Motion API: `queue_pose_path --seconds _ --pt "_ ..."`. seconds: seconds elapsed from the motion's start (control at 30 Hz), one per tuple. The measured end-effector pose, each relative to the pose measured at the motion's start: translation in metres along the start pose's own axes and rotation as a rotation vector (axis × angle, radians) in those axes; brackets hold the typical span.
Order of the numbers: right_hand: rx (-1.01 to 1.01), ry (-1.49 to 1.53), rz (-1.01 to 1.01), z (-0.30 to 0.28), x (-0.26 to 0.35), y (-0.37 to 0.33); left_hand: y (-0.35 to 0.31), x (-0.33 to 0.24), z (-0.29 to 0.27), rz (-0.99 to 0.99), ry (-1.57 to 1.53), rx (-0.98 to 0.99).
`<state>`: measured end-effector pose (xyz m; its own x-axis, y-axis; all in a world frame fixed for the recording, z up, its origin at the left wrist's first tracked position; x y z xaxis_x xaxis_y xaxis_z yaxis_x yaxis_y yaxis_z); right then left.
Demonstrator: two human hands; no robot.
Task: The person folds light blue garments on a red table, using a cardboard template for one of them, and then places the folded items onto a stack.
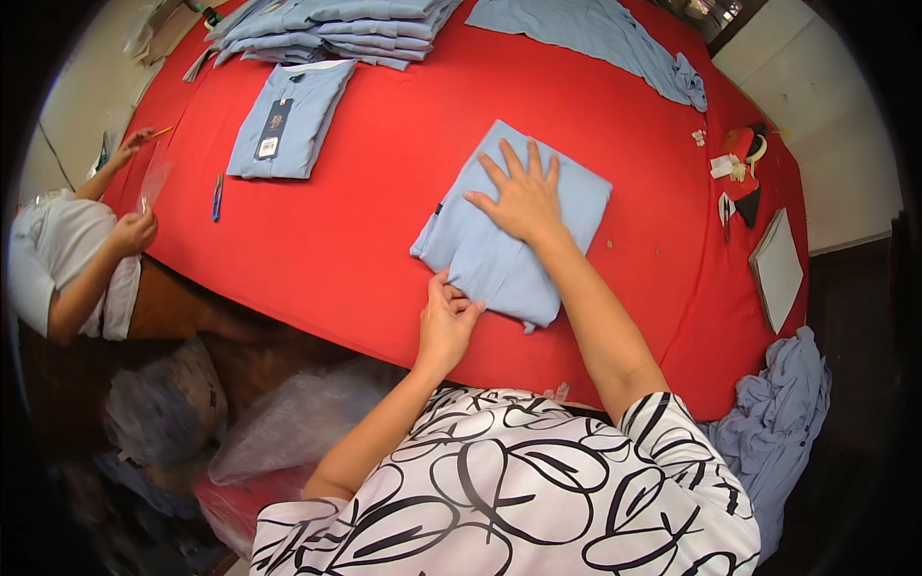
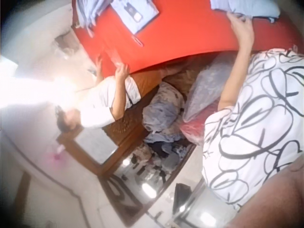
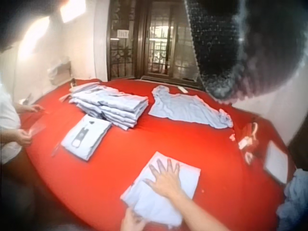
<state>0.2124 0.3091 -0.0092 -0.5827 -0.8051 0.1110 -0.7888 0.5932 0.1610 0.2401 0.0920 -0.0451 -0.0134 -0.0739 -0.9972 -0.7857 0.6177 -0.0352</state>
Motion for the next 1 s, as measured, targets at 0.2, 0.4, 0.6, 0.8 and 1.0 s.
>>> queue_pose_path --seconds 0.2,0.4,0.6,0.8,1.0 --pt "-0.209 0.236 -0.117 -0.010 -0.026 0.022 -0.003 -0.037 0.010 -0.057 -0.043 0.183" --pt "-0.050 0.698 0.505 -0.064 -0.102 -0.096 0.038 -0.046 -0.034 0.336 0.542 -0.007" --pt "0.315 1.207 0.849 -0.042 -0.092 -0.180 0.060 -0.046 -0.039 0.331 0.499 0.028" --pt "0.332 1.424 0.846 -0.038 -0.076 -0.177 0.065 -0.042 -0.051 -0.053 0.311 0.248" --pt "0.599 1.414 0.797 -0.046 -0.075 -0.166 0.054 -0.049 -0.045 -0.027 0.325 0.226"
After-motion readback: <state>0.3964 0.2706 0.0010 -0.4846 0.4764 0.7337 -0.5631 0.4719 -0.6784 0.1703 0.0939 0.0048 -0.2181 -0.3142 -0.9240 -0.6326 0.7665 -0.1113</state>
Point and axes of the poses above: each hand's wrist, its own y-axis towards the middle knuckle, its own z-axis out of the palm, x = y × z, the point moved 1 cm from there along y, towards the middle knuckle, and after that the axes turned 13 degrees about z, right-handed, at the moved point
